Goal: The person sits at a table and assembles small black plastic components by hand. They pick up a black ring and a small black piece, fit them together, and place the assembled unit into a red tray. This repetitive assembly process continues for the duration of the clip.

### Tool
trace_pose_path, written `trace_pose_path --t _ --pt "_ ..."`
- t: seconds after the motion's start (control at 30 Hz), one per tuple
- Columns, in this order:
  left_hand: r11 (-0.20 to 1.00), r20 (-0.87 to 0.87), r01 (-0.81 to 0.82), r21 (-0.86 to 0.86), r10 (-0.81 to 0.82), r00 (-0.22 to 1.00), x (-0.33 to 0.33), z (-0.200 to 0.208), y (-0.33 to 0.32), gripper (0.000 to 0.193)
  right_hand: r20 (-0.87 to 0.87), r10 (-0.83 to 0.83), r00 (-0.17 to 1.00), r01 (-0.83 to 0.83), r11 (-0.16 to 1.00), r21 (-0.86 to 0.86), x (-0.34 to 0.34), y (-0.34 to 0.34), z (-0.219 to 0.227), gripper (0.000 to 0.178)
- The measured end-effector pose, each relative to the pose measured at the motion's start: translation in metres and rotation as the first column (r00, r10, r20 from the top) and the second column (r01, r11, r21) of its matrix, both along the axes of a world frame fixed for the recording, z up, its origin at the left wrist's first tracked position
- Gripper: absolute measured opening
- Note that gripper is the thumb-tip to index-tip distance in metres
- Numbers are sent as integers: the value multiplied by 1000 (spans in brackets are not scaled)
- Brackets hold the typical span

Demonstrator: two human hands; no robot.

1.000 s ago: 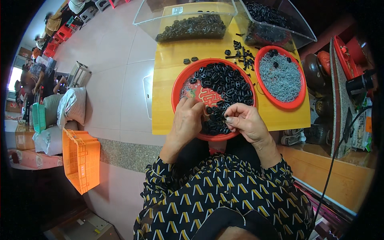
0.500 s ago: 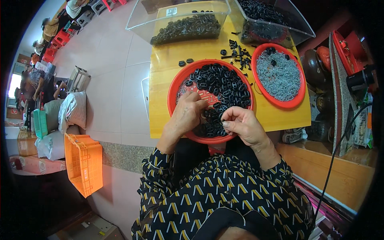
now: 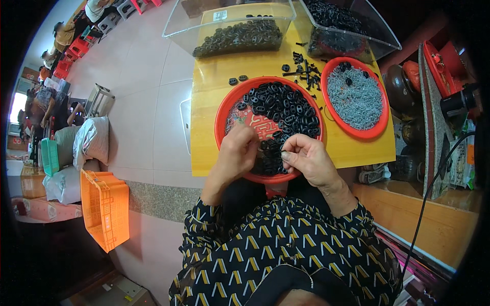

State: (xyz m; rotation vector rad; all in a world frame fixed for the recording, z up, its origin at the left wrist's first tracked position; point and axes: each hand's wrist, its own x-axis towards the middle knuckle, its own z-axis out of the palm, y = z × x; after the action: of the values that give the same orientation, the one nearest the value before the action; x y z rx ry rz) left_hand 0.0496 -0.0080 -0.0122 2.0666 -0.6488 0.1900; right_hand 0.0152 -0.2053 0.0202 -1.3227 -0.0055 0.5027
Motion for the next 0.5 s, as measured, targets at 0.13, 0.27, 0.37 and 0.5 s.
trace_pose_path --t 0.13,0.27,0.37,0.5 --pt "803 -433 -242 -545 -23 901 -28 15 -4 14 20 -30 999 30 1000 -4 0 9 3 9" --pt "463 -526 -397 -792 -190 829 -43 4 -5 16 61 -83 995 83 997 6 -6 26 12 10" --pt "305 -519 -434 -848 -305 799 -50 8 -7 16 92 -92 992 93 996 -14 -10 35 15 10" --pt "255 -481 -411 -875 -367 797 -54 9 -9 14 129 -83 988 92 994 -64 -11 40 17 9"
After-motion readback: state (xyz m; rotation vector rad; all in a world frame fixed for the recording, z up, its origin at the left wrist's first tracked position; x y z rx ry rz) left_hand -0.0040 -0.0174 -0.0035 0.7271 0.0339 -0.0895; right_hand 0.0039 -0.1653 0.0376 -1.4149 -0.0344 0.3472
